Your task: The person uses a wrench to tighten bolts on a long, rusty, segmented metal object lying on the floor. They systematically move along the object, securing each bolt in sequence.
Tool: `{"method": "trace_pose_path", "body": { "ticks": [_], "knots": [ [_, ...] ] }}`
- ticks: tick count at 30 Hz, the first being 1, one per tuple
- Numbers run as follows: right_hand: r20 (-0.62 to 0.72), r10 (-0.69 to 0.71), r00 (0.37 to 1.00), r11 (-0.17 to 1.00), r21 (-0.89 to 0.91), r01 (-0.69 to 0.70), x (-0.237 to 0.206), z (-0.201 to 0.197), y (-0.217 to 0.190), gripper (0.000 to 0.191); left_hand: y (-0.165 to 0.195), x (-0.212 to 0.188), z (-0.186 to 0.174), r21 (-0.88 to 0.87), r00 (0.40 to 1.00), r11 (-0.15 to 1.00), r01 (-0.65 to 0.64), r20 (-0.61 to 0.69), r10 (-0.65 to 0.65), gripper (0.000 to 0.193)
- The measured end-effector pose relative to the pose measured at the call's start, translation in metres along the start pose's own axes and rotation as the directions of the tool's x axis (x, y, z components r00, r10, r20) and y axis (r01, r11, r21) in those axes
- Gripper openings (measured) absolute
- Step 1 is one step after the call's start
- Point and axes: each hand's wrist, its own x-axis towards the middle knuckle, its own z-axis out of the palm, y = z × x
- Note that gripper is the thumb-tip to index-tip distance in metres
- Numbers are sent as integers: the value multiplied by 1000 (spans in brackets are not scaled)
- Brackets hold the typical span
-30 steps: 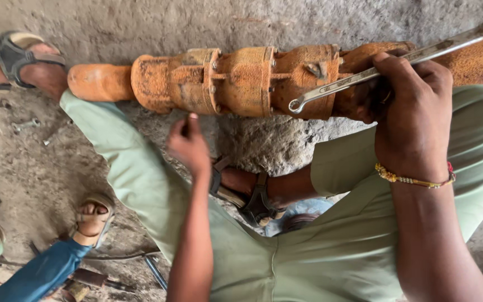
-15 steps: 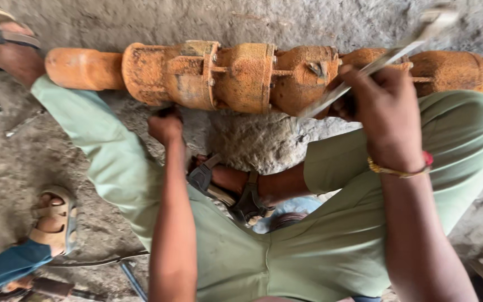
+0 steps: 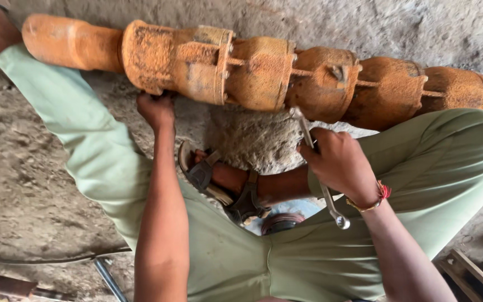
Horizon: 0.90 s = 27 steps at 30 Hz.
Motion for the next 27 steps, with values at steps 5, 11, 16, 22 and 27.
{"method": "trace_pose_path", "body": {
  "ticks": [5, 11, 16, 22, 27],
  "knots": [
    [102, 431, 897, 853, 280, -441, 6, 12, 4, 35, -3, -1, 6, 73, 998, 997, -1, -64, 6, 31],
    [266, 488, 832, 809, 220, -545, 17, 25, 15, 33, 18, -10, 3, -180, 912, 914, 364, -133, -389, 26],
    [304, 105, 947, 980, 132, -151, 24, 36, 45, 17, 76, -38, -19, 104, 967, 988, 113, -241, -85, 18],
    [646, 374, 666, 658, 322, -681, 49, 7, 61, 28, 139, -68, -16, 232, 871, 848, -476, -11, 492, 24],
    [799, 266, 538, 556, 329, -763, 84, -29, 54, 34, 163, -112, 23, -19, 628, 725, -689, 483, 610, 82]
  ]
}}
